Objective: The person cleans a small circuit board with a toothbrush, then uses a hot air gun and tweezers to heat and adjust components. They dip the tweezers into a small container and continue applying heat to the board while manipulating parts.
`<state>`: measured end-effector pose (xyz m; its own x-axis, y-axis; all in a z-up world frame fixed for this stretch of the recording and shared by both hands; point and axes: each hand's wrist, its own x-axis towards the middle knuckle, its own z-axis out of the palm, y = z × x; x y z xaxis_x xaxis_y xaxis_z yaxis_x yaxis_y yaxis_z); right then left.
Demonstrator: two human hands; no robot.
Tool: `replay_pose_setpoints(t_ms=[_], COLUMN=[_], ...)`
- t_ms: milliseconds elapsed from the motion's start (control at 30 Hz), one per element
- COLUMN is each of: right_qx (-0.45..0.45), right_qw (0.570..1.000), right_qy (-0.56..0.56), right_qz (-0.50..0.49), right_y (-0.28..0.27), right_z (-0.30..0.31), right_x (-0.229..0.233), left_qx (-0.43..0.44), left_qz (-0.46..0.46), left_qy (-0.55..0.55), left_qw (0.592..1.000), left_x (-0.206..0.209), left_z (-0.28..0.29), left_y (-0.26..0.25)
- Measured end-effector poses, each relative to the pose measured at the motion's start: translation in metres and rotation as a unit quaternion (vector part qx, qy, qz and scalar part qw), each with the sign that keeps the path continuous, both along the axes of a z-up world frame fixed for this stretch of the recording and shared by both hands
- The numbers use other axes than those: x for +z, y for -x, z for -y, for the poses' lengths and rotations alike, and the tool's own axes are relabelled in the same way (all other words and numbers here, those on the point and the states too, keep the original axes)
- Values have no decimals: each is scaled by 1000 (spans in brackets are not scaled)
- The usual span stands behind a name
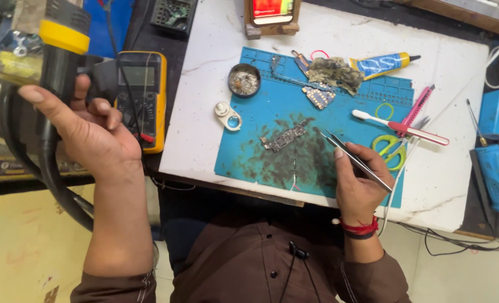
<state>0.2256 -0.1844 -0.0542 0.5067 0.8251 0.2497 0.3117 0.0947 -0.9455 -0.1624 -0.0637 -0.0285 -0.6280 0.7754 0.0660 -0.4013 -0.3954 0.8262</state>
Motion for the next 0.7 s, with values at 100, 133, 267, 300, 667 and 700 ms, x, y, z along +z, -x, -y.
replay_pose_setpoints(t_ms=[100, 133, 267, 300, 667, 700], right_qx=[-6, -7, 7, 8, 35, 38], right_qw=[1000, 1000, 1000, 1000, 998, 998], right_qy=[13, 16, 2, 3, 10, 7], right_qz=[10, 10, 9, 8, 44, 49], right_y=[1, 3, 11, 12, 6, 5], right_z=[4, 6, 4, 3, 5, 5], right_x=[3, 4, 10, 12, 10, 10], left_qx=[14, 21, -60, -102, -186, -170], left_qz=[51, 76, 194, 222, -508, -576], left_qy=[35, 41, 13, 3, 40, 35], left_qw=[998, 996, 979, 970, 840, 799], left_x=[-9, -11, -10, -7, 12, 12], left_z=[6, 9, 27, 32, 52, 41], left_y=[-9, -10, -5, -4, -106, -115])
